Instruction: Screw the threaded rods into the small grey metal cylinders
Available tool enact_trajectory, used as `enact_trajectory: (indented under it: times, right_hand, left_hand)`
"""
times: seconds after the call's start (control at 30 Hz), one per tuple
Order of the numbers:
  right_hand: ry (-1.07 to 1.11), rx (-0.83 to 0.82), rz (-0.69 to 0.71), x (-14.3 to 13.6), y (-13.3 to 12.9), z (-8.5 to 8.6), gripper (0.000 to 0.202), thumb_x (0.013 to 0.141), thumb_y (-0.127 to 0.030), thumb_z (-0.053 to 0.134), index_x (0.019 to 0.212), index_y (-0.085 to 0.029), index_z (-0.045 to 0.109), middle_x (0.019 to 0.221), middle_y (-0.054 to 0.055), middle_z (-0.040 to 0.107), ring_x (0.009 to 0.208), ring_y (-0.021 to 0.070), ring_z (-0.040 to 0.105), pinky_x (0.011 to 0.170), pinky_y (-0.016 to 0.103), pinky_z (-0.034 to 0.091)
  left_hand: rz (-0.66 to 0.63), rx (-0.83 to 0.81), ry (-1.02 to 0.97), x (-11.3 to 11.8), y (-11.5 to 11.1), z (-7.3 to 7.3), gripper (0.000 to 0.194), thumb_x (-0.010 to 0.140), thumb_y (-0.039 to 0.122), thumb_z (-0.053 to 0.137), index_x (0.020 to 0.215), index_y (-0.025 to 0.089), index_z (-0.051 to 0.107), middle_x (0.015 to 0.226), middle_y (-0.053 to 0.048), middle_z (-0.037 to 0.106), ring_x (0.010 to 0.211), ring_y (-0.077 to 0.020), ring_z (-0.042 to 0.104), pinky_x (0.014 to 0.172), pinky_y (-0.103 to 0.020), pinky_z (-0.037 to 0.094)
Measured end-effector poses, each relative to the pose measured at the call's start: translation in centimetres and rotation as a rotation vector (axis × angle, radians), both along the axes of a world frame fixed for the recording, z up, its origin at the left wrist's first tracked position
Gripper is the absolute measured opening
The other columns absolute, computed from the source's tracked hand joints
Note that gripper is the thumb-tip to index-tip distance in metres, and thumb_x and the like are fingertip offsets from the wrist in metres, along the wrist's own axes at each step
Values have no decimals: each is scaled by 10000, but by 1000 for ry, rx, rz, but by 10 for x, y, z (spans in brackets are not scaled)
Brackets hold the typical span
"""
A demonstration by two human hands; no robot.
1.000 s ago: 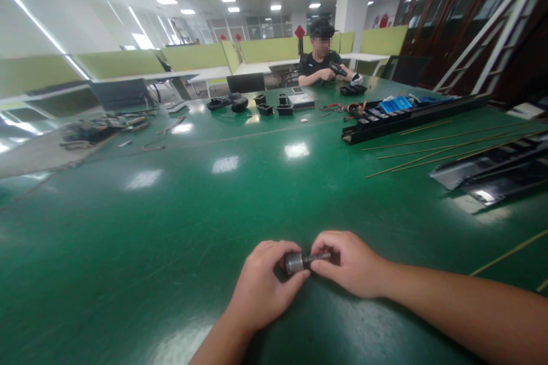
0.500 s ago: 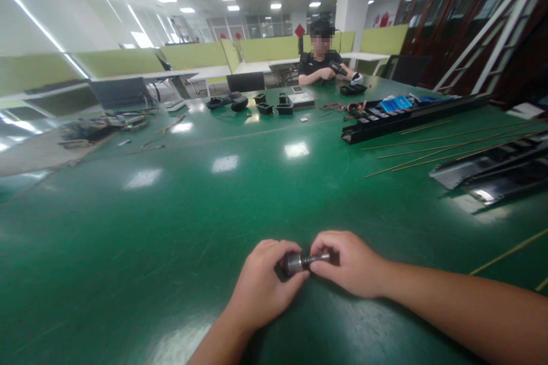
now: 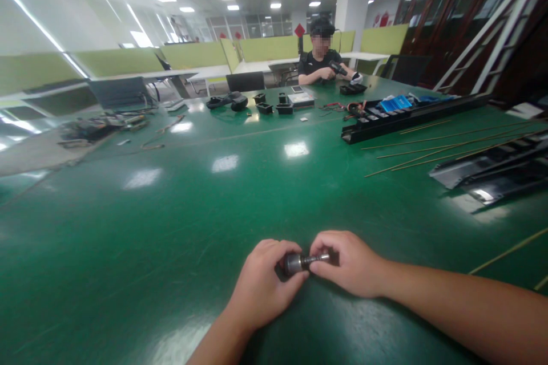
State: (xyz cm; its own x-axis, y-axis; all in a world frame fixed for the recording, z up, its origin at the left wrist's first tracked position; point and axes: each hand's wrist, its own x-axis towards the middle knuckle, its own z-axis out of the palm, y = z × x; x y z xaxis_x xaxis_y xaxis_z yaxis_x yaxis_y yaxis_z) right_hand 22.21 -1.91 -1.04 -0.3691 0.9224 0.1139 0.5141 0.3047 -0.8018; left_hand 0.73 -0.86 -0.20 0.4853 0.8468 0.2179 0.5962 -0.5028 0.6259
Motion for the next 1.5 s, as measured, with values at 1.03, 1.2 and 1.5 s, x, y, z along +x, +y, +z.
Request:
enact_trajectory:
  times: [1.03,1.2,1.5]
  right_hand:
    - [6,0,-1,0,1,-2,63,788,-243,690,822,-197,665,746,-27,629,683,132,554,617,239,369]
    - [12,-8,2,0,1,-1,65,799,-246,681,831,-192,665,745,-23,628,674,132,553,607,237,366]
    - [31,-28,5,1,2,-3,81,822,-261,662,830,-181,669,723,-18,614,651,128,543,588,233,366]
  left_hand:
    - [-5,42,-9,-1,-1,-1,211,756,221,719,955,243,655,883,-14,684,826,-209,627,758,-338,473]
    - [15,51,-9,-1,-1,1,219,749,224,724,955,250,655,892,-10,694,829,-215,635,764,-346,481]
    - [35,48,-13,-3,-1,-1,222,763,257,713,978,256,657,926,-11,703,862,-220,641,781,-352,493]
